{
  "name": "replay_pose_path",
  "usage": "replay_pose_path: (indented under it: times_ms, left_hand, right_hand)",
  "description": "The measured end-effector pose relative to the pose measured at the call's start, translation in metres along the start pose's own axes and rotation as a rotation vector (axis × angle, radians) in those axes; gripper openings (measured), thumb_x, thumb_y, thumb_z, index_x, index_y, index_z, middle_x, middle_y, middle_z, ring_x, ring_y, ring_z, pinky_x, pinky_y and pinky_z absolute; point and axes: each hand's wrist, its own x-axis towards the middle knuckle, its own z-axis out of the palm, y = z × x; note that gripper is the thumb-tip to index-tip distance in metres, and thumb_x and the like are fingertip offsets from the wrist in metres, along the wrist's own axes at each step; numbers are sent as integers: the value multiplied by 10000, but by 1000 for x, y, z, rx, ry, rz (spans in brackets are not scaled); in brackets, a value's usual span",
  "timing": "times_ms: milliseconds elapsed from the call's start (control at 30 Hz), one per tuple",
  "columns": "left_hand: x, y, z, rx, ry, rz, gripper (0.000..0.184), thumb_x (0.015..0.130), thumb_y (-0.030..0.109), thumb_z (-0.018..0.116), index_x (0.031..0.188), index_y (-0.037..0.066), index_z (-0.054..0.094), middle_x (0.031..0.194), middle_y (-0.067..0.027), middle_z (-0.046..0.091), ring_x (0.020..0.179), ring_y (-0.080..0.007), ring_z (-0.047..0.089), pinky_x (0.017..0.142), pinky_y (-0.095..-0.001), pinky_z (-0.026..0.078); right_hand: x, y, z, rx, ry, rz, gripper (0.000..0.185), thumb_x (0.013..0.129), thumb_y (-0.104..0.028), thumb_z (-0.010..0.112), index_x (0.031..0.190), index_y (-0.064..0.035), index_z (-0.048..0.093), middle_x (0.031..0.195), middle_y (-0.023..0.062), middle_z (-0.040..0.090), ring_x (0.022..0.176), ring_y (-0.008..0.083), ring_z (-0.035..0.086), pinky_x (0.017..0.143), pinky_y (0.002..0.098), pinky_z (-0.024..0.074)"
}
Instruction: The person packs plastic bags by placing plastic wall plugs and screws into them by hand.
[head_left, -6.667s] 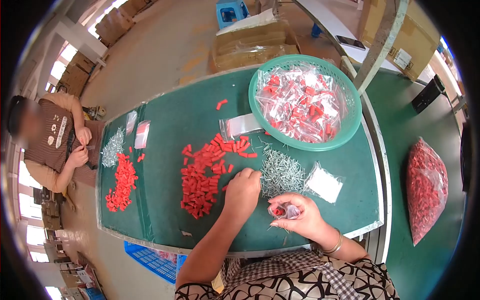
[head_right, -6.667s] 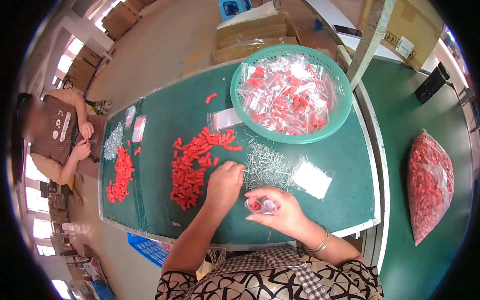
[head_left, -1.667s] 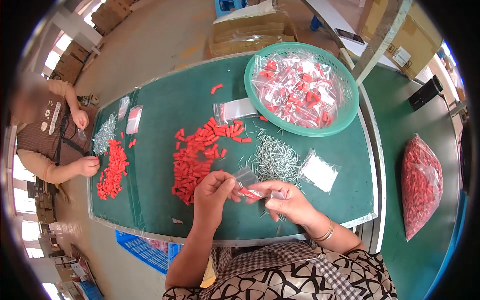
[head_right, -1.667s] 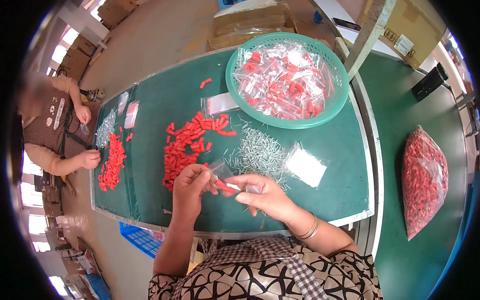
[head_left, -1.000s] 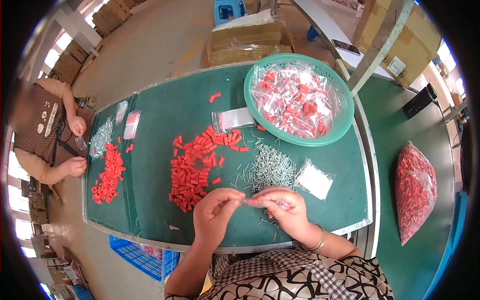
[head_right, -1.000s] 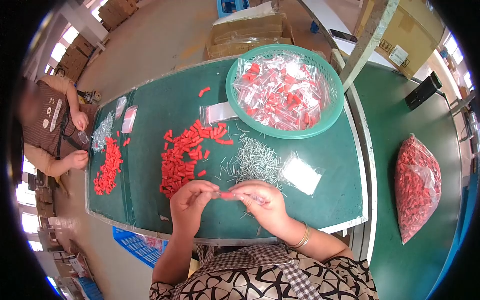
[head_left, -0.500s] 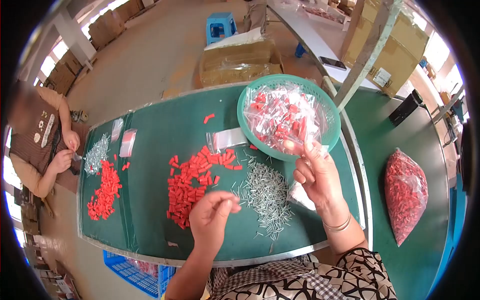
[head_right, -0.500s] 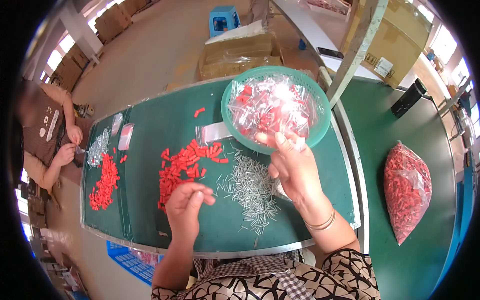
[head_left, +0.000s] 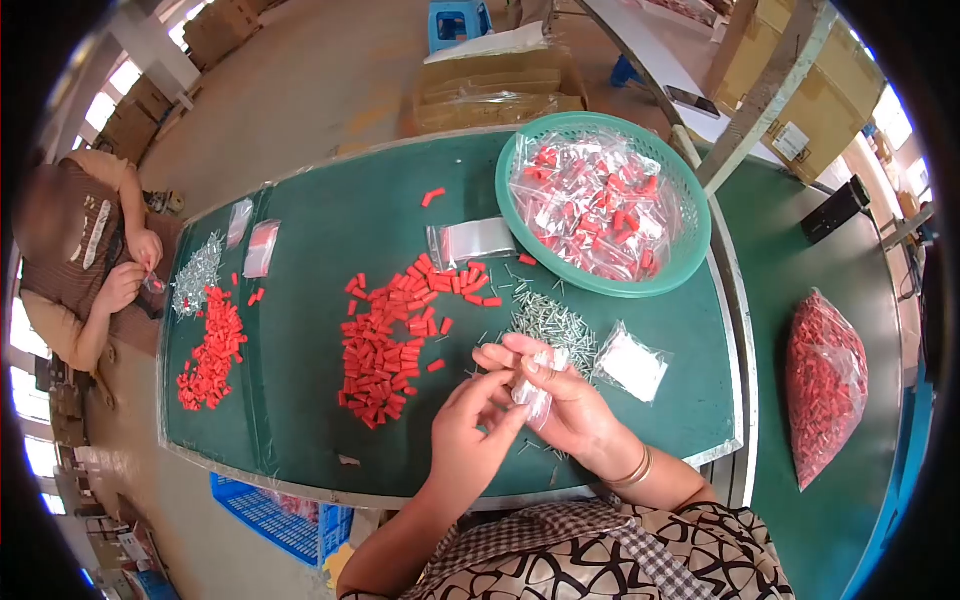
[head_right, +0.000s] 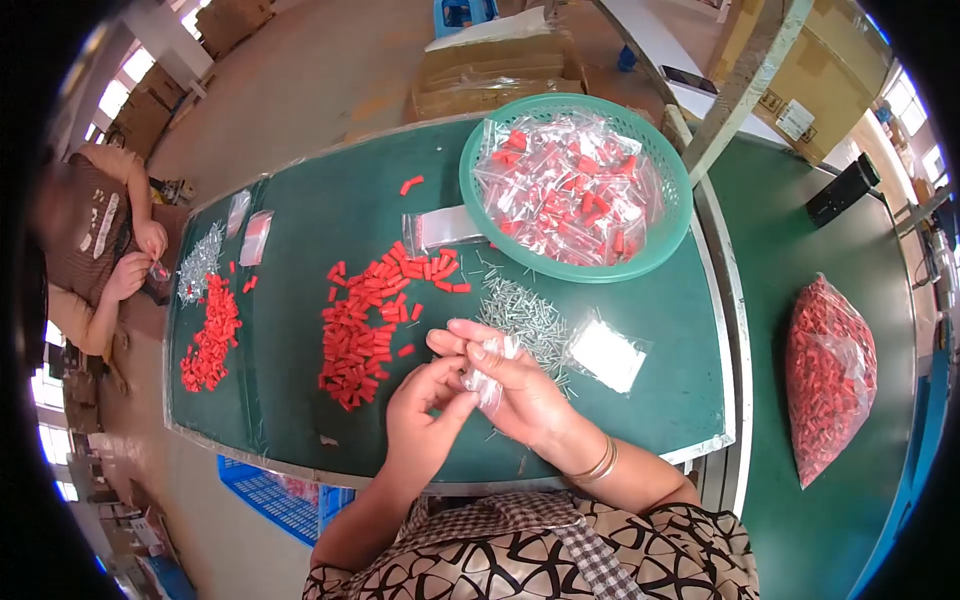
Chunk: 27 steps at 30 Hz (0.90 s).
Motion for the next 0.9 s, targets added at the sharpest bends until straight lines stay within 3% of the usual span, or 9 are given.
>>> replay_pose_path:
  times_ms: [67,133,300,467,600,633,733,900]
  left_hand:
    - [2,-3,3,44,0,37,207,825,-45,663,1030,-34,630,954,-60,615,767,-88,608,661,-228,492]
    - [4,-13,6,14,70,32,148,846,16,663,991,-6,647,867,-80,633,679,-129,624,596,-247,483]
    - [4,-12,2,24,164,-47,112,909,65,614,948,-34,649,807,-83,639,645,-122,623,570,-245,485]
    - [8,-15,-5,-217,300,-101,96,938,69,583,941,-17,626,805,-68,640,657,-110,614,604,-242,498]
    - [10,-13,-11,-478,355,-106,72,926,42,579,978,-6,591,865,-72,637,685,-122,605,637,-267,518]
    - [10,-13,-11,-533,358,-107,73,922,36,576,984,-2,583,881,-73,635,704,-127,603,649,-280,528]
    - [8,-11,-8,-569,345,-106,84,905,-1,576,989,3,574,929,-67,634,790,-122,602,735,-281,515]
    - [-4,-12,4,-541,284,-99,110,891,-22,606,997,4,595,932,-32,633,862,-91,576,823,-230,447]
  right_hand:
    - [2,3,0,-15,-21,14,344,941,-124,601,1277,-62,559,1308,161,565,1201,250,543,983,392,455]
    - [1,9,-4,-49,-10,-22,344,942,-120,598,1278,-61,556,1303,158,568,1194,249,547,963,387,466]
    - [-1,5,-3,20,42,5,386,928,-79,604,1302,-47,515,1298,165,559,1192,258,543,1026,436,442]
    - [-1,-1,-3,118,152,-3,374,912,-47,608,1273,-19,515,1201,146,592,1204,270,530,1062,485,413]
    - [-6,-9,-10,12,82,-74,295,944,-23,547,1238,-22,530,1044,100,624,680,104,527,633,294,461]
    - [-8,-7,2,-187,216,-114,242,956,-40,541,1197,-32,563,965,42,620,559,41,375,511,225,308]
    - [-13,-3,4,-605,268,-104,219,921,-39,601,1140,-31,606,942,23,633,553,42,392,485,209,326]
    - [-13,5,10,-765,178,-134,238,885,-95,689,1110,-43,628,926,-21,620,643,26,510,516,177,424]
